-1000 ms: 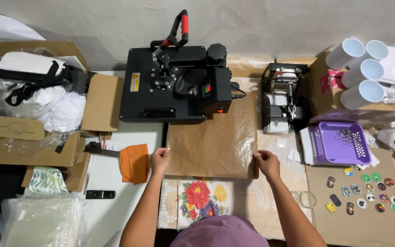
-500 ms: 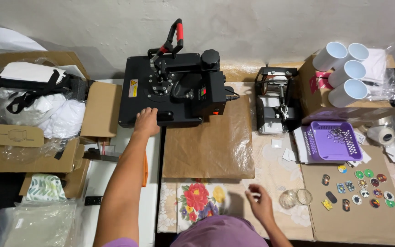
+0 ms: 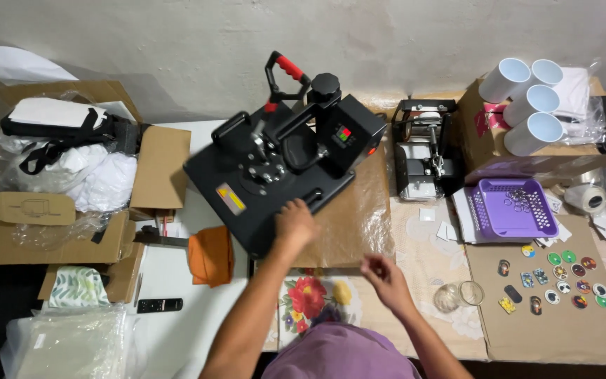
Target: Using a heat press machine to apply small transfers or labels, including positioning the items, operating the press lever, and peeling off the backing.
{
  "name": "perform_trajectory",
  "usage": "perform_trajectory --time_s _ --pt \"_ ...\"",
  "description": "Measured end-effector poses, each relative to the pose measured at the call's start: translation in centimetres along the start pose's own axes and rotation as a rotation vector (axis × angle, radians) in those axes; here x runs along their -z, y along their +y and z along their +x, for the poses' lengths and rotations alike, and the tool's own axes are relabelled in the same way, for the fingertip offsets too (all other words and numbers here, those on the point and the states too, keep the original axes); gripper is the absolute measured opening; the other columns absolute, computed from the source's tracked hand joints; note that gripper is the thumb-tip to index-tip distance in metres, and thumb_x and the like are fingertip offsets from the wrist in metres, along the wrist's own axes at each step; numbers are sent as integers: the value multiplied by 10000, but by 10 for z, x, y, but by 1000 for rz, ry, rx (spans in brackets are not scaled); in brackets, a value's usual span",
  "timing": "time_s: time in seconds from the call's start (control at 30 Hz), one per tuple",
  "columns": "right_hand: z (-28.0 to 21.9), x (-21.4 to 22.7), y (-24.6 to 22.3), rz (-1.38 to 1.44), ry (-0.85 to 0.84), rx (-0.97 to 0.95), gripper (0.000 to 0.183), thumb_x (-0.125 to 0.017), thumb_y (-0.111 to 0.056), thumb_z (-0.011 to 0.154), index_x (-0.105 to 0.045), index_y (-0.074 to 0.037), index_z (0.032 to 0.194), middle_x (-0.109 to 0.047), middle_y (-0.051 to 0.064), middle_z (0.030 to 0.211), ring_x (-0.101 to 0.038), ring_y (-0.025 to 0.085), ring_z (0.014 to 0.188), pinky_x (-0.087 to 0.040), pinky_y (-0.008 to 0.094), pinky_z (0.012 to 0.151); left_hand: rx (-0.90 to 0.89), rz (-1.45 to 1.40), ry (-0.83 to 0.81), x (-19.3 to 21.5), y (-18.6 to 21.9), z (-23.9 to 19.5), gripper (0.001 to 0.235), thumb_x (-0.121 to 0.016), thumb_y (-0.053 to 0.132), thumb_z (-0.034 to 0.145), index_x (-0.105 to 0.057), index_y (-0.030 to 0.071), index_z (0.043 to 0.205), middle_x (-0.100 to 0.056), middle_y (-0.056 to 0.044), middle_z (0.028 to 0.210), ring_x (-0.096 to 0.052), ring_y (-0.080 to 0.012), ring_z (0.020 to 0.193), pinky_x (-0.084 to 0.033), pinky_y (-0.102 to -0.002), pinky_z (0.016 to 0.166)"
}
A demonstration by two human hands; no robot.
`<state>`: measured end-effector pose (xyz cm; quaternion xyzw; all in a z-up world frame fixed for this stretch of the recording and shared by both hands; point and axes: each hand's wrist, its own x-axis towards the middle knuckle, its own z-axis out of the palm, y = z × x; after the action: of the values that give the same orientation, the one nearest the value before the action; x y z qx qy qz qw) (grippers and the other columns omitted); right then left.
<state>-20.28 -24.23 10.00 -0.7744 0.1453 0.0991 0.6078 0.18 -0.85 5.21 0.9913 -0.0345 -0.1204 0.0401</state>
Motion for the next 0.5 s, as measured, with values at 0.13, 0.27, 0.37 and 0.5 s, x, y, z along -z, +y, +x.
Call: perform_trajectory --time_s 0.13,0.27,0.37,0.5 --pt "63 -10 -35 126 96 230 688 -903 -92 973 -594 83 1562 -700 396 1427 -651 553 1410 -552 644 1176 -205 -340 -211 85 48 -93 1060 -838 450 956 -341 -88 1722 -392 -433 1719 -459 -627 1568 -464 -699 1231" --pt "123 -6 -33 109 183 317 875 -883 -14 959 -406 154 1674 -598 437 1525 -594 580 1432 -535 607 1209 -373 -812 247 57 -1 -74 665 -896 280 865 -694 47 1454 -760 -226 1330 -716 -466 1302 -574 -548 1125" --pt "137 11 -35 5 261 283 911 -917 -37 933 -430 89 1693 -620 388 1538 -658 532 1376 -589 551 1159 -110 -780 608 64 -61 -57 490 -870 185 887 -736 78 1347 -774 -192 1211 -733 -448 1205 -579 -549 1064" --pt "128 30 -63 -301 356 237 828 -908 -108 960 -505 -2 1675 -658 273 1543 -720 455 1331 -654 499 1088 219 -795 397 80 -124 -35 764 -792 246 1010 -504 -20 1666 -587 -301 1600 -561 -497 1504 -489 -610 1251"
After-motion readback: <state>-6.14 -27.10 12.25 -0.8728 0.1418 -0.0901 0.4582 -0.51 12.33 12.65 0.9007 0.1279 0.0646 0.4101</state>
